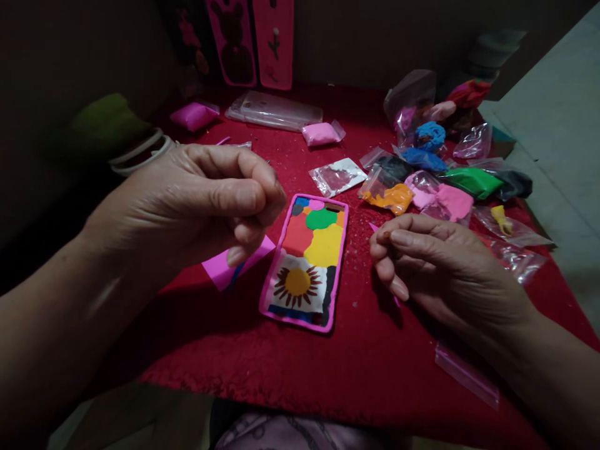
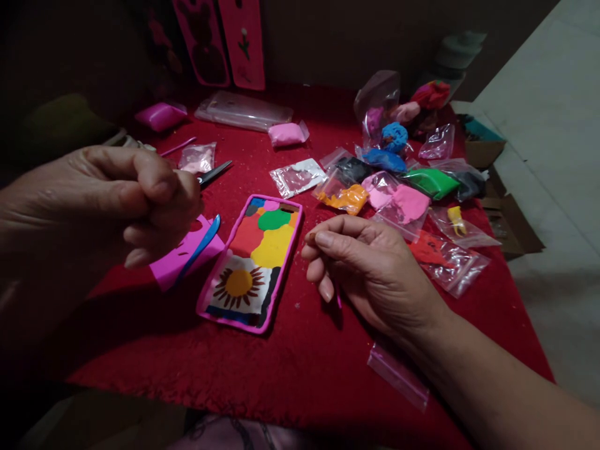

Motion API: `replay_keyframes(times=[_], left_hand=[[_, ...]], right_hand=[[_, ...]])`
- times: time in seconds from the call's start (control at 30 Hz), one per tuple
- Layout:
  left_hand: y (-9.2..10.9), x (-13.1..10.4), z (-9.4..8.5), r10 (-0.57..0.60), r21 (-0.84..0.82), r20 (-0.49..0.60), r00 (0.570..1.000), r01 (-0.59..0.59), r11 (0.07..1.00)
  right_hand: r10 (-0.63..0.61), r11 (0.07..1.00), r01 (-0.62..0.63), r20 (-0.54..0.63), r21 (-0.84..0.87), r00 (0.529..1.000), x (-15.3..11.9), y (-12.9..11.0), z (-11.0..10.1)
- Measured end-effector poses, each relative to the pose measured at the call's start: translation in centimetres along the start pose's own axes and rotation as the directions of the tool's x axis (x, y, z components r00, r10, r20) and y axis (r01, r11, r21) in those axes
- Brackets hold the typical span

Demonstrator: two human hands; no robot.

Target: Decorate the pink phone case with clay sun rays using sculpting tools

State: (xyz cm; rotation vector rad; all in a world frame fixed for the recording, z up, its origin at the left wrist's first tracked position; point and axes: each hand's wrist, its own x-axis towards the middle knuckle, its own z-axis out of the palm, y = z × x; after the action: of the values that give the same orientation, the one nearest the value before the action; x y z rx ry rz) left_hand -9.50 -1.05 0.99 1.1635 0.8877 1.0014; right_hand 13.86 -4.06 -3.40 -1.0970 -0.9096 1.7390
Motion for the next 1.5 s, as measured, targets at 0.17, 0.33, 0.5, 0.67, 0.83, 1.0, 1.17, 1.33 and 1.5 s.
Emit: replay_keyframes(times=[0.17, 0.33, 0.5, 0.67, 0.83, 1.0, 1.17, 1.33, 1.5], left_hand=[[0.1, 0.0, 0.0, -0.073, -0.023, 0.005, 0.997, 0.073, 0.997], [0.3, 0.1, 0.1, -0.117, -0.091, 0.031, 0.993, 0.119, 0.989], [0.2, -0.4, 0.4, -0.076, -0.1, 0.029, 0.997, 0.079, 0.992], [-0.1, -0.8, 0.3, -0.041, -0.004, 0.042, 0.998, 0.041, 0.999], [-0.2, -0.8, 0.2, -0.058, 0.007, 0.038, 0.998, 0.058, 0.998], [0.0, -0.5, 0.2, -0.043, -0.027, 0.056, 0.997, 0.045, 0.999], [0.0, -0.2, -0.1, -0.005, -0.054, 0.052, 0.999, 0.008, 0.998], [0.0, 0.1, -0.2, -0.016, -0.093, 0.028, 0.999, 0.018, 0.996], [-0.1, 0.3, -0.7, -0.021, -0.091, 0.064, 0.998, 0.027, 0.995]], right_hand=[[0.001, 1.0, -0.001, -0.002, 0.004, 1.0, -0.1, 0.0, 0.0], [0.009, 1.0, -0.009, -0.002, 0.009, 1.0, 0.0, 0.0, 0.1], [0.008, 1.0, -0.008, -0.001, 0.012, 1.0, 0.0, 0.0, 0.1], [0.007, 1.0, -0.007, 0.007, 0.009, 1.0, -0.2, 0.1, 0.0], [0.007, 1.0, -0.007, 0.012, 0.016, 1.0, 0.0, 0.0, 0.0], [0.015, 1.0, -0.016, 0.014, 0.021, 1.0, 0.1, 0.0, 0.1], [0.015, 0.999, -0.015, 0.014, 0.032, 1.0, 0.0, 0.1, 0.1], [0.013, 0.999, -0.015, 0.03, 0.048, 0.999, 0.1, 0.2, 0.0], [0.013, 0.999, -0.015, 0.03, 0.051, 0.999, 0.0, 0.2, 0.0]])
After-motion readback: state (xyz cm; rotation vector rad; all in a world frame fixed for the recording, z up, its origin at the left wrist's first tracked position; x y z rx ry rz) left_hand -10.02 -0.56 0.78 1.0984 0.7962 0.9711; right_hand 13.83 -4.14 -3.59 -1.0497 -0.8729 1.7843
